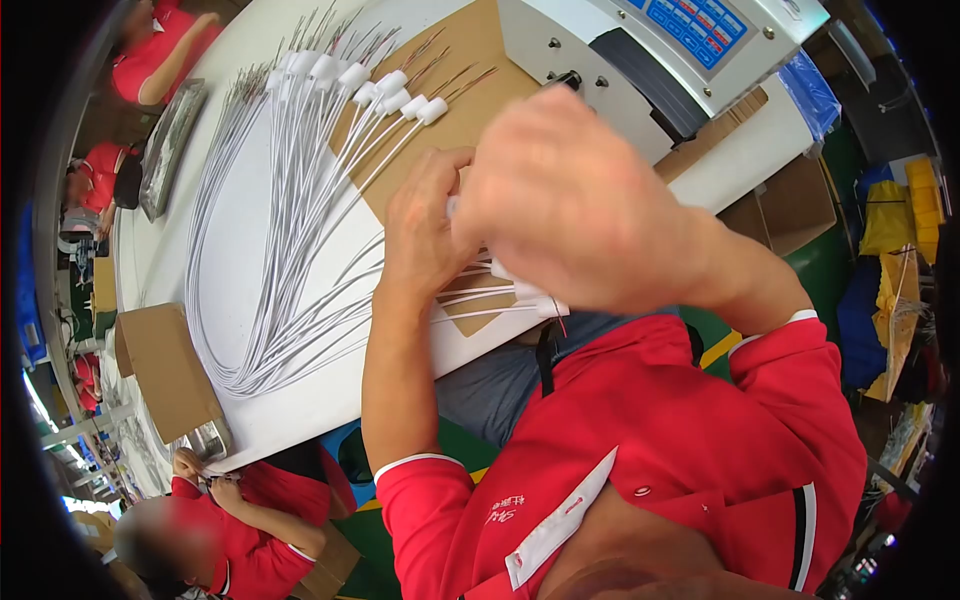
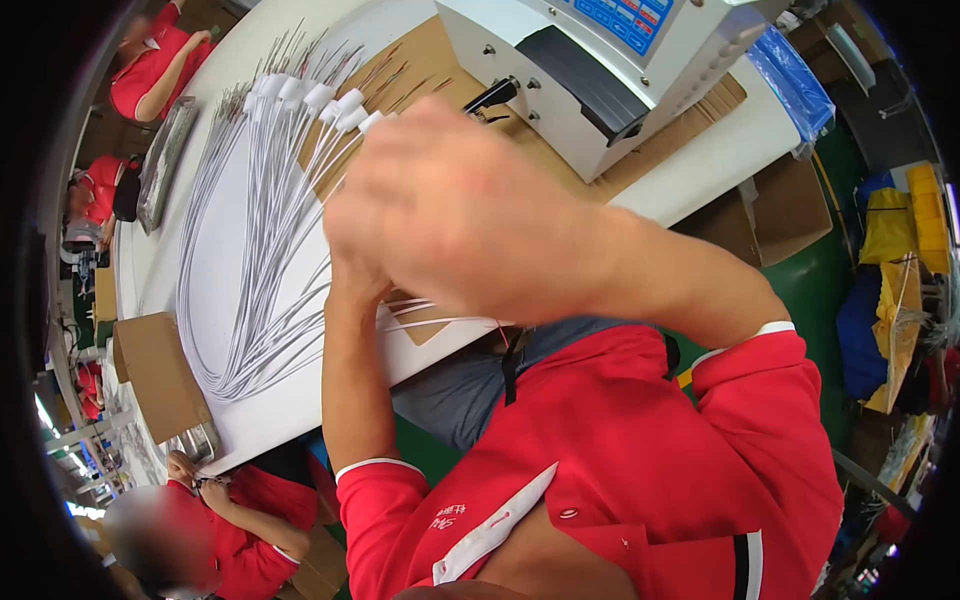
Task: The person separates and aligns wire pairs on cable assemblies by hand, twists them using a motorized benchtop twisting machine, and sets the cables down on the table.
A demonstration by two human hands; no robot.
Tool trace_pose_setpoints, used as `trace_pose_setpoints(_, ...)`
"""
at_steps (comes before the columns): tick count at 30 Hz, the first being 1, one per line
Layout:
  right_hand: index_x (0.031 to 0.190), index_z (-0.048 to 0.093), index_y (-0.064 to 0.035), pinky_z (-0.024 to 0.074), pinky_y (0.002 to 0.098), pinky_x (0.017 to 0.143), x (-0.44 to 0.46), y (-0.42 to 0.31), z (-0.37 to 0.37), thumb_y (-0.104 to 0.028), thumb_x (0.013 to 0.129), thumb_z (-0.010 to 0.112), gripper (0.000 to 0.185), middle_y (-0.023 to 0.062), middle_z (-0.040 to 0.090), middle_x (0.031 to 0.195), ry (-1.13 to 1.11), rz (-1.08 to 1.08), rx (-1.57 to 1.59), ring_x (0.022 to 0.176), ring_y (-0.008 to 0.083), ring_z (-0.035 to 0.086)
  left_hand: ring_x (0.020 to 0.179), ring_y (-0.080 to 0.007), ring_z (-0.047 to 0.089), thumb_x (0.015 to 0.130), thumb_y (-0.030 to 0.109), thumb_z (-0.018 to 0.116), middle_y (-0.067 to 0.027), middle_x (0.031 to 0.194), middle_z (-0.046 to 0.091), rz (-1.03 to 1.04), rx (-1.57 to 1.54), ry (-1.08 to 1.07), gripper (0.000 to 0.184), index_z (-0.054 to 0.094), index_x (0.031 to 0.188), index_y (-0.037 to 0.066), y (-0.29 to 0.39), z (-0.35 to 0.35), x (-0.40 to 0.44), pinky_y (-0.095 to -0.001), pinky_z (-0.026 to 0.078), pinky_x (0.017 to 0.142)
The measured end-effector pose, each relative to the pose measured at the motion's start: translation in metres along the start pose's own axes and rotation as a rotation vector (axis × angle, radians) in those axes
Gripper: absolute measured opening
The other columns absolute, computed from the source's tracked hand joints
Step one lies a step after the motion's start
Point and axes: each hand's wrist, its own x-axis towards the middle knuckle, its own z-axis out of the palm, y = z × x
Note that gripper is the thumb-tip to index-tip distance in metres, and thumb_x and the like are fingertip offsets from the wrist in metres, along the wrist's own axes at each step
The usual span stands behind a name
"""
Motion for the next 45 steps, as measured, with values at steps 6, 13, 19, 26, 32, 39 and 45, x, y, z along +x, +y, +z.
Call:
trace_pose_setpoints(6, 0.107, 0.065, -0.0019, 0.0535, 0.026, 0.084, -0.012, 0.048, 0.01, -0.002, 0.094, 0.068, 0.013, -0.0002, 0.066, 0.099, 0.107, 0.77, 0.585, 0.091, 0.0081, 0.064, 0.07, -0.0265, 0.061, 0.083, 0.012, 0.087, -0.0119, 0.085, 0.064, 0.048, 0.092, 0.132, 0.042, 0.068, 0.12, 0.004, 0.012, -0.005, -0.002, -0.037, 0.05, 0.062)
trace_pose_setpoints(13, 0.106, 0.067, 0.0007, 0.0541, 0.0236, 0.078, -0.029, 0.056, 0.023, -0.004, 0.095, 0.068, 0.012, 0.0016, 0.068, 0.094, 0.196, 0.895, 0.719, 0.084, 0.0072, 0.063, 0.071, -0.0189, 0.061, 0.094, -0.001, 0.076, -0.0097, 0.088, 0.066, 0.22, 0.211, 0.312, 0.014, 0.073, 0.107, 0.002, 0.003, -0.005, 0.004, -0.03, 0.05, 0.061)
trace_pose_setpoints(19, 0.104, 0.068, 0.0012, 0.0543, 0.0364, 0.087, -0.023, 0.046, -0.003, -0.004, 0.086, 0.07, 0.019, 0.0085, 0.07, 0.095, -0.096, 0.493, -0.009, 0.095, 0.0218, 0.066, 0.069, -0.0098, 0.057, 0.096, -0.003, 0.071, -0.0054, 0.085, 0.065, 0.029, 0.042, 0.252, 0.008, 0.074, 0.102, 0.0, 0.008, -0.002, 0.003, -0.0239, 0.044, 0.058)
trace_pose_setpoints(26, 0.096, 0.072, -0.0049, 0.0463, 0.0391, 0.094, -0.008, 0.067, -0.032, -0.012, 0.082, 0.072, 0.015, 0.0073, 0.072, 0.095, -0.462, 0.078, -0.63, 0.107, 0.0225, 0.062, 0.07, -0.0016, 0.05, 0.099, 0.003, 0.071, 0.0019, 0.085, 0.064, -0.153, -0.102, 0.221, 0.005, 0.074, 0.102, -0.001, 0.004, 0.009, 0.002, -0.019, 0.038, 0.058)
trace_pose_setpoints(32, 0.086, 0.073, -0.0078, 0.0419, 0.0371, 0.098, -0.005, 0.098, -0.029, -0.014, 0.084, 0.068, 0.008, 0.001, 0.069, 0.084, -0.716, -0.001, -0.804, 0.105, 0.0208, 0.06, 0.072, -0.0012, 0.05, 0.101, 0.006, 0.071, 0.0025, 0.086, 0.064, -0.288, -0.213, 0.192, 0.009, 0.075, 0.104, -0.002, 0.002, 0.015, 0.001, -0.018, 0.039, 0.061)
trace_pose_setpoints(39, 0.083, 0.075, -0.0083, 0.0416, 0.0361, 0.097, -0.004, 0.098, -0.026, -0.015, 0.084, 0.068, 0.009, 0.0004, 0.069, 0.083, -0.726, -0.032, -0.822, 0.104, 0.0194, 0.059, 0.074, -0.0029, 0.052, 0.102, 0.009, 0.071, 0.0024, 0.086, 0.065, -0.315, -0.211, 0.177, 0.013, 0.075, 0.105, -0.003, 0.0, 0.018, 0.002, -0.0194, 0.041, 0.065)
trace_pose_setpoints(45, 0.083, 0.076, -0.0085, 0.0419, 0.0364, 0.097, -0.004, 0.098, -0.025, -0.016, 0.084, 0.068, 0.011, -0.0002, 0.069, 0.083, -0.74, -0.024, -0.83, 0.104, 0.0194, 0.06, 0.076, -0.0037, 0.053, 0.102, 0.012, 0.072, 0.0021, 0.086, 0.066, -0.399, -0.231, 0.161, 0.017, 0.076, 0.107, -0.004, 0.001, 0.018, 0.003, -0.02, 0.042, 0.067)
